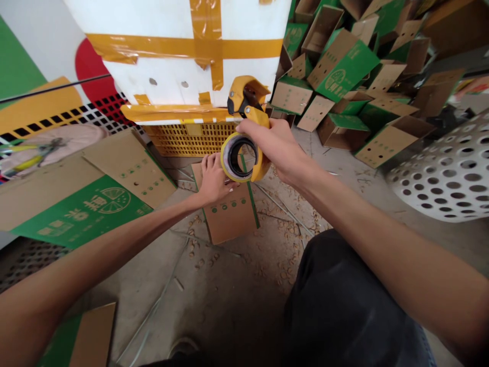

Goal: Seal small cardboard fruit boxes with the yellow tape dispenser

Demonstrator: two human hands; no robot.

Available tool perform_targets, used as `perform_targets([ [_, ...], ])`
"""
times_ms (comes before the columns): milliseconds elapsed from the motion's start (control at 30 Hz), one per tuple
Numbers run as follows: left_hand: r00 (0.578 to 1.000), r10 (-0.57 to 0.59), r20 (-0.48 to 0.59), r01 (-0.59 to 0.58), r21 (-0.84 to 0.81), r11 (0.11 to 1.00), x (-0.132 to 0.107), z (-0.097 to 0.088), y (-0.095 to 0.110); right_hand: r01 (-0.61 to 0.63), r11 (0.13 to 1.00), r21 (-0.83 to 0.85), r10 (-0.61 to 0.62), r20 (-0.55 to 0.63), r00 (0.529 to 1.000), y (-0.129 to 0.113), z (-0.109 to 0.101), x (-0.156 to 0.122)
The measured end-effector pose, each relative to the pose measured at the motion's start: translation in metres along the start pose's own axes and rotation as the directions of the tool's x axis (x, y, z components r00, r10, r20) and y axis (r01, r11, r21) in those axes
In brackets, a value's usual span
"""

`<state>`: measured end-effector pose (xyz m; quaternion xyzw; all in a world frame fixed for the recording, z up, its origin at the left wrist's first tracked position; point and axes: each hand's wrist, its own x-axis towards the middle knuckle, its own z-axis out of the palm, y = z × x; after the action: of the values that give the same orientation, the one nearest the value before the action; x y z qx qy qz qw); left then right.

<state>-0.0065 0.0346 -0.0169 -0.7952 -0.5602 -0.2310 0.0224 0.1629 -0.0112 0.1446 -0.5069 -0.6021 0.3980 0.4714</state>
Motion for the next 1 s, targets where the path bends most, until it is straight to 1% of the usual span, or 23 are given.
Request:
perform_targets([
  [100,0.998,0.021,0.061,-0.021,-0.001,1.0,0.006,-0.006,-0.005,0.036,0.999,0.012,-0.036,0.022,0.999,0.003,0.0,0.002],
  [167,0.996,0.031,0.081,-0.031,-0.003,1.0,0.008,-0.009,-0.007,0.045,0.999,0.017,-0.046,0.028,0.999,0.006,0.0,0.003],
  [433,0.995,0.078,0.058,-0.076,-0.036,0.996,0.01,-0.005,-0.02,0.06,0.998,0.019,-0.061,0.017,0.998,0.011,-0.002,0.003],
  [567,0.986,0.136,0.099,-0.129,-0.077,0.989,0.015,-0.013,-0.027,0.043,0.999,0.001,-0.043,-0.004,0.999,0.012,-0.002,0.005],
  [667,0.97,0.194,0.144,-0.181,-0.093,0.979,0.019,-0.018,-0.032,0.04,0.999,0.004,-0.04,0.012,0.999,0.013,-0.002,0.007],
  [733,0.963,0.218,0.161,-0.205,-0.095,0.974,0.022,-0.018,-0.036,0.037,0.999,0.004,-0.037,0.017,0.999,0.014,-0.002,0.008],
  [933,0.953,0.249,0.175,-0.232,-0.111,0.966,0.031,-0.016,-0.057,0.041,0.999,0.015,-0.041,0.02,0.999,0.014,-0.002,0.008],
  [1000,0.955,0.238,0.178,-0.227,-0.08,0.971,0.032,-0.018,-0.061,0.045,0.999,0.015,-0.046,0.028,0.999,0.013,-0.003,0.008],
])
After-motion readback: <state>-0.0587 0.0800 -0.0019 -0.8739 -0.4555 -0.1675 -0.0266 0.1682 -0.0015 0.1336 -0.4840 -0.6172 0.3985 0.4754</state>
